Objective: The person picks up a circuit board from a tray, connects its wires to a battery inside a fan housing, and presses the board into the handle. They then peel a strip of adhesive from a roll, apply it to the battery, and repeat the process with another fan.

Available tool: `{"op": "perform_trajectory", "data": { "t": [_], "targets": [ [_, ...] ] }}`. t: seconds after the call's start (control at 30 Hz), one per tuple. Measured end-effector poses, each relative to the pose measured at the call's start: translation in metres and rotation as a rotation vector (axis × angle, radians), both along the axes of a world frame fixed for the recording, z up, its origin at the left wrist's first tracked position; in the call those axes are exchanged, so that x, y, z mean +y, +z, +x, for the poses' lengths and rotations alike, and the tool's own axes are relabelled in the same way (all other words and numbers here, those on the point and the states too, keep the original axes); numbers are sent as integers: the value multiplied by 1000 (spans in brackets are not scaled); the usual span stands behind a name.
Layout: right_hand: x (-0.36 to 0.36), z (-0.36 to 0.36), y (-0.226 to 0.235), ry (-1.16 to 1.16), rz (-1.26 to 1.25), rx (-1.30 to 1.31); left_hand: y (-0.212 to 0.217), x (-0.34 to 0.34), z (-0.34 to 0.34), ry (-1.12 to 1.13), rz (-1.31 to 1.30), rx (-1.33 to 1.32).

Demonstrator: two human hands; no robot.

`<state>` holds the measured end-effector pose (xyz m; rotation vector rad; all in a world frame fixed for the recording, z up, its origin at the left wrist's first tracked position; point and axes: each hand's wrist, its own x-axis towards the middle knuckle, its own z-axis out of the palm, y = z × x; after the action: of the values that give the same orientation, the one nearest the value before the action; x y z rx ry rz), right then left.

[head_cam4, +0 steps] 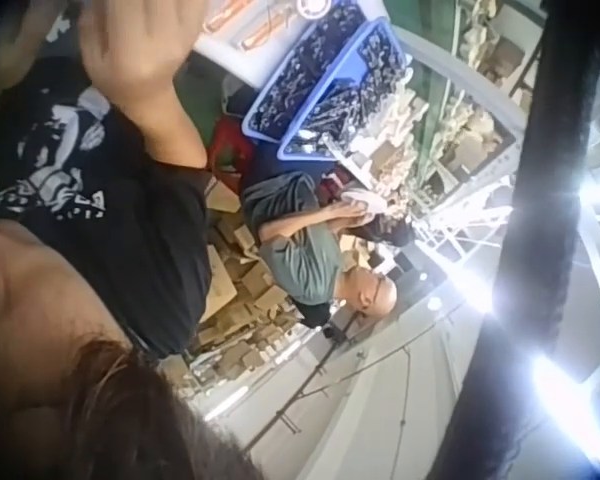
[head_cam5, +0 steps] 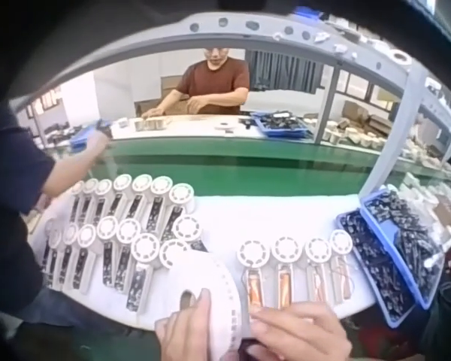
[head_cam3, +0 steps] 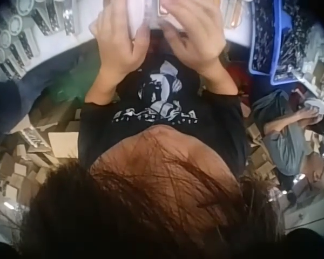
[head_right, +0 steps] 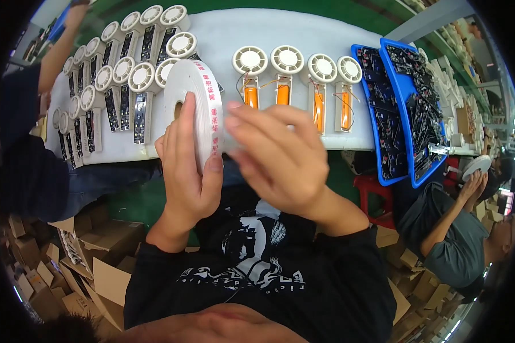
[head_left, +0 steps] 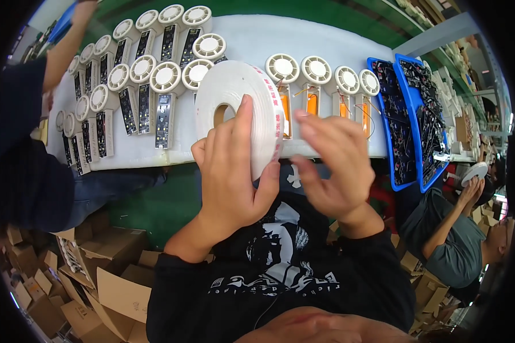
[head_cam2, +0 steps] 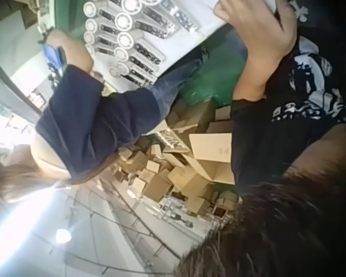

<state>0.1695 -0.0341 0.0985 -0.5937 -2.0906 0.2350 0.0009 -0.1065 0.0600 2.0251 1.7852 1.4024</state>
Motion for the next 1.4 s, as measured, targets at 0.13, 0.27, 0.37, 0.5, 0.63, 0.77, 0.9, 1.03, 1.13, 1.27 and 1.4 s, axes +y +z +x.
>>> {"op": "perform_trajectory", "data": {
  "t": [0.13,0.27,0.37,0.5,0.63,0.77,0.9,1.03,1.13,1.27,1.4],
  "targets": [
    [-7,-10,-13,23,60,-37,2,7,3,79,-39,92],
    [-10,-4,-16,110,27,-23,3,8,-3,137,-79,141],
    [3,-1,-11,244,-383,133,8,9,-5,105,-72,144],
    [13,0,-16,440,-633,299,21,5,-5,-17,-154,71],
    [22,14,-14,509,-8,98,24,-1,-6,-214,-215,-320],
    [33,39,-4,712,-138,362,27,-6,-13,-17,-197,-718],
    [38,48,-2,118,-449,170,17,-8,-18,-119,-97,-701],
    [51,53,-17,25,-874,-133,11,-5,-4,-70,-211,-622],
    [52,44,-20,-19,-953,-223,8,-5,-1,-74,-234,-601],
    [58,39,-34,-114,-738,-324,9,-3,-4,-77,-247,-598],
    [62,43,-45,-64,-407,-387,8,-2,-6,-67,-240,-600]
  ]
}}
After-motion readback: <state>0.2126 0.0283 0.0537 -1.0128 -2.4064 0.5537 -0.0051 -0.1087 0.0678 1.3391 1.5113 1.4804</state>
